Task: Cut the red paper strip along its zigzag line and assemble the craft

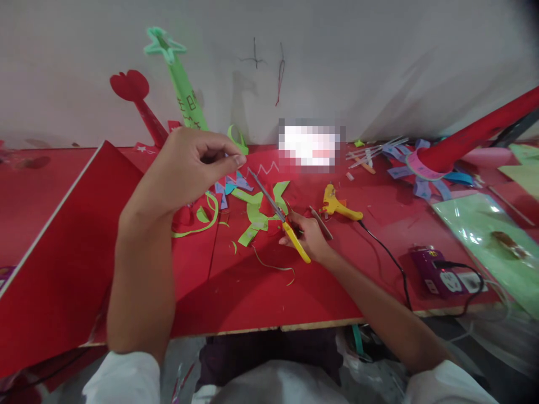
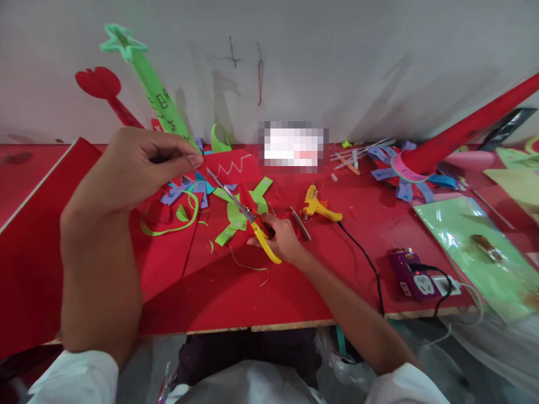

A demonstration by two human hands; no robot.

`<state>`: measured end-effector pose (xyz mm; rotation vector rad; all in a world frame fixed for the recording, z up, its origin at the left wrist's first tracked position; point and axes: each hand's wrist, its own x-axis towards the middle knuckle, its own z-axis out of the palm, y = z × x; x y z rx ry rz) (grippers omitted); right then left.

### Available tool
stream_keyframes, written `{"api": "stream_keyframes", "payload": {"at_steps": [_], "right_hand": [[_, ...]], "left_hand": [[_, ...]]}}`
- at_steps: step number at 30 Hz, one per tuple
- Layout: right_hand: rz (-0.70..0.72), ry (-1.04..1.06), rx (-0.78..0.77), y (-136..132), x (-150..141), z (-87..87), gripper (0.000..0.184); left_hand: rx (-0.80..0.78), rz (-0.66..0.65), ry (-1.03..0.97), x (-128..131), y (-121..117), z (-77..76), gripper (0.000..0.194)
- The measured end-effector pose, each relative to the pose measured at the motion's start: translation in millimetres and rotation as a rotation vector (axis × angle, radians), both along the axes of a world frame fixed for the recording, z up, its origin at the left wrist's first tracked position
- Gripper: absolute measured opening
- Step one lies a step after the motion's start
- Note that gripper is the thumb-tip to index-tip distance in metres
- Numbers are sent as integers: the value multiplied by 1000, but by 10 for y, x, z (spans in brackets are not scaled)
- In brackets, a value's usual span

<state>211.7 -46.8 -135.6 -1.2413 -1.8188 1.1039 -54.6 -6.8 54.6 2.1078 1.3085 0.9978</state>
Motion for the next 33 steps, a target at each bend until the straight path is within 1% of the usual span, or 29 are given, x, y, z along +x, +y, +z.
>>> {"api": "stream_keyframes", "payload": {"at_steps": [6, 19, 22, 27, 33], "right_hand": [[-6, -16, 19, 12, 9, 10, 65], [-18, -26, 8, 11, 0, 80, 64], [-15, -28, 27, 17, 6, 62, 63], [2, -36, 71, 31, 6, -20, 68], [0, -19, 73, 23, -7, -32, 71]], "left_hand": [[8, 5, -6, -3, 7, -5, 10], [13, -17, -38, 28, -3, -2, 10], [7, -2, -48, 20, -14, 16, 12], [59, 68, -59, -48, -29, 40, 12], [61, 56, -87, -32, -40, 54, 15]]}}
